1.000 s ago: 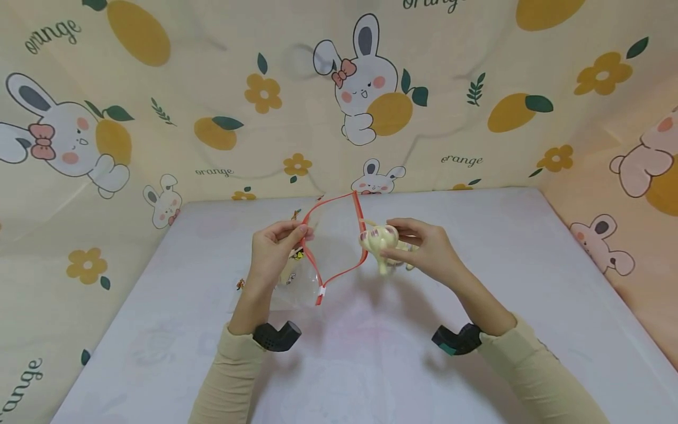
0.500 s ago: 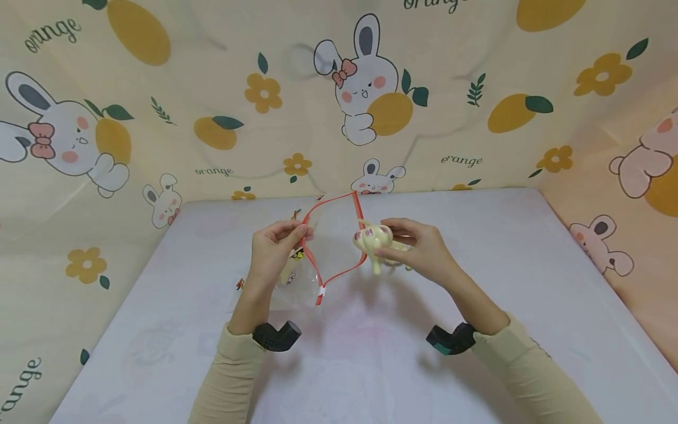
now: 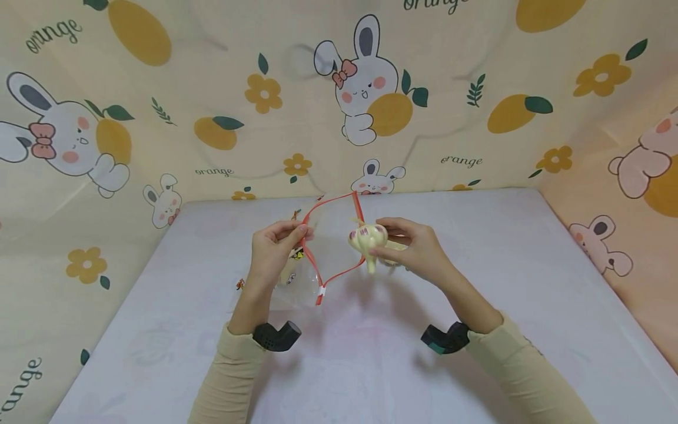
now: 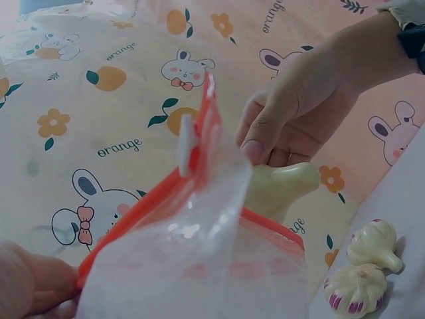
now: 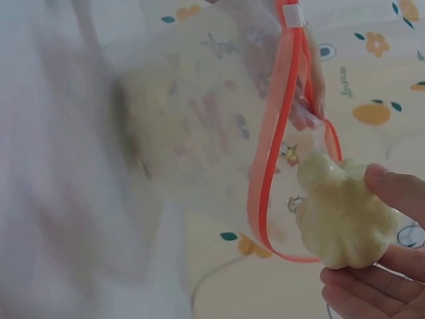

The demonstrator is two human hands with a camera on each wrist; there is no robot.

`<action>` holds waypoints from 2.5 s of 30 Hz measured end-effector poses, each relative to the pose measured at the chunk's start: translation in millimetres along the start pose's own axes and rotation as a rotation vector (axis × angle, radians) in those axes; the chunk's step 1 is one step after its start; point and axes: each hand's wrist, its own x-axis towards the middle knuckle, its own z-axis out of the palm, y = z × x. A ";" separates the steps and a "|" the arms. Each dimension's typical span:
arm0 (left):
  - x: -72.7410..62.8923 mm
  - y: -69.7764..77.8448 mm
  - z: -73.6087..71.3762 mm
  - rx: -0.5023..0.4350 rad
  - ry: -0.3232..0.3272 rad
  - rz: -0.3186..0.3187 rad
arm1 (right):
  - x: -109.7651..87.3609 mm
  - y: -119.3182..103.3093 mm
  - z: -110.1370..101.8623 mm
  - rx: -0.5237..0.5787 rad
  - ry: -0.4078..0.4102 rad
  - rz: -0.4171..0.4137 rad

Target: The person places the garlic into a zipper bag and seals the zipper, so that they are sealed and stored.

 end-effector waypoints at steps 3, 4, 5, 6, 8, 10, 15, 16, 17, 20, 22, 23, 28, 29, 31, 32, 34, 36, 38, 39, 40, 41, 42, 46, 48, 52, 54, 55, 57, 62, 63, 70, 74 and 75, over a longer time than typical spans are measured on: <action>0.3 -0.4 -0.1 -0.003 0.001 0.002 | 1.2 0.3 1.4 0.006 0.003 -0.010; 0.3 -0.6 0.0 -0.003 0.002 0.002 | 1.6 0.3 1.8 0.006 0.004 -0.011; 0.3 -0.7 0.0 -0.005 0.002 0.002 | 2.1 0.4 2.3 0.005 0.003 -0.011; 0.4 -0.7 0.1 -0.006 0.002 0.002 | 2.6 0.4 2.7 0.004 0.003 -0.010; 0.5 -1.0 0.3 -0.011 0.004 0.001 | 3.1 0.0 3.4 -0.006 0.000 -0.006; 0.4 -0.9 0.7 -0.013 0.005 -0.002 | 3.5 -0.1 4.1 -0.010 -0.004 0.002; -0.2 -0.4 1.5 -0.011 0.003 -0.004 | 4.6 -1.3 5.4 -0.002 -0.004 0.013; -0.3 -0.3 1.6 -0.010 0.002 -0.002 | 4.8 -2.0 5.7 -0.001 -0.002 0.016; -0.4 -0.4 1.6 -0.010 0.001 -0.001 | 4.9 -2.5 5.9 -0.002 0.001 0.018; -0.6 -0.8 1.6 -0.010 0.001 0.004 | 4.8 -4.7 6.5 -0.002 0.013 0.028; -0.7 -0.8 1.6 -0.006 0.002 0.007 | 4.6 -6.0 6.8 -0.001 0.019 0.036; -0.7 -0.8 1.5 -0.006 0.002 0.007 | 4.5 -6.4 7.0 0.001 0.022 0.039; -1.1 0.0 1.3 -0.005 -0.002 0.004 | 4.5 -6.9 9.2 0.022 0.031 0.048; -1.0 -0.2 1.2 -0.006 -0.002 0.003 | 4.7 -6.6 9.9 0.023 0.034 0.046; -0.9 -0.4 1.0 -0.010 -0.002 0.002 | 5.3 -5.9 11.3 0.016 0.037 0.045; -0.8 -0.9 0.9 -0.012 -0.001 0.001 | 5.5 -5.7 11.9 0.010 0.038 0.045; -0.6 -1.2 0.7 -0.014 0.000 0.001 | 5.9 -5.3 12.9 -0.004 0.040 0.049; -0.6 -1.3 0.7 -0.009 -0.001 0.003 | 6.3 -5.2 13.7 -0.020 0.041 0.053; -0.3 -1.3 0.7 -0.002 -0.001 0.003 | 6.8 -4.8 14.5 -0.028 0.040 0.058; -0.3 -1.1 0.8 0.000 -0.001 0.003 | 7.1 -4.7 14.9 -0.029 0.039 0.061; -0.1 -0.9 0.7 0.002 0.000 0.002 | 7.6 -4.6 15.4 -0.028 0.038 0.064; 0.1 -1.0 0.6 0.002 0.000 -0.001 | 7.9 -4.2 15.9 -0.027 0.037 0.067; 0.2 -0.9 0.5 0.001 0.001 -0.001 | 8.3 -3.8 16.3 -0.025 0.035 0.071; 0.0 -0.3 0.2 -0.005 0.001 -0.009 | 9.6 -3.5 19.1 -0.012 0.039 0.077; -0.6 0.4 0.1 -0.005 0.000 -0.011 | 10.4 -3.1 21.1 -0.008 0.049 0.075; -1.4 1.5 0.1 0.000 0.003 -0.011 | 11.2 -3.1 25.1 0.000 0.072 0.068; -1.4 1.6 0.0 0.004 0.005 -0.007 | 11.5 -3.8 26.4 -0.005 0.080 0.064; -1.4 1.5 0.0 0.005 0.005 -0.005 | 11.5 -4.2 27.0 -0.006 0.085 0.063; -1.2 1.1 -0.1 0.003 0.007 -0.003 | 11.8 -5.2 28.0 -0.017 0.091 0.062; -0.7 0.3 -0.4 -0.001 0.008 0.004 | 13.5 -6.9 30.7 -0.038 0.098 0.066; -0.6 0.3 -0.5 -0.001 0.009 0.006 | 13.9 -6.9 31.4 -0.042 0.098 0.067; -0.1 0.5 -0.7 -0.001 0.014 0.008 | 16.3 -5.4 36.1 -0.061 0.105 0.057; 0.3 -0.1 -0.6 -0.003 0.016 0.017 | 16.4 -4.9 36.8 -0.069 0.107 0.053; 0.4 -0.3 -0.6 -0.004 0.016 0.020 | 16.5 -4.8 37.0 -0.067 0.106 0.055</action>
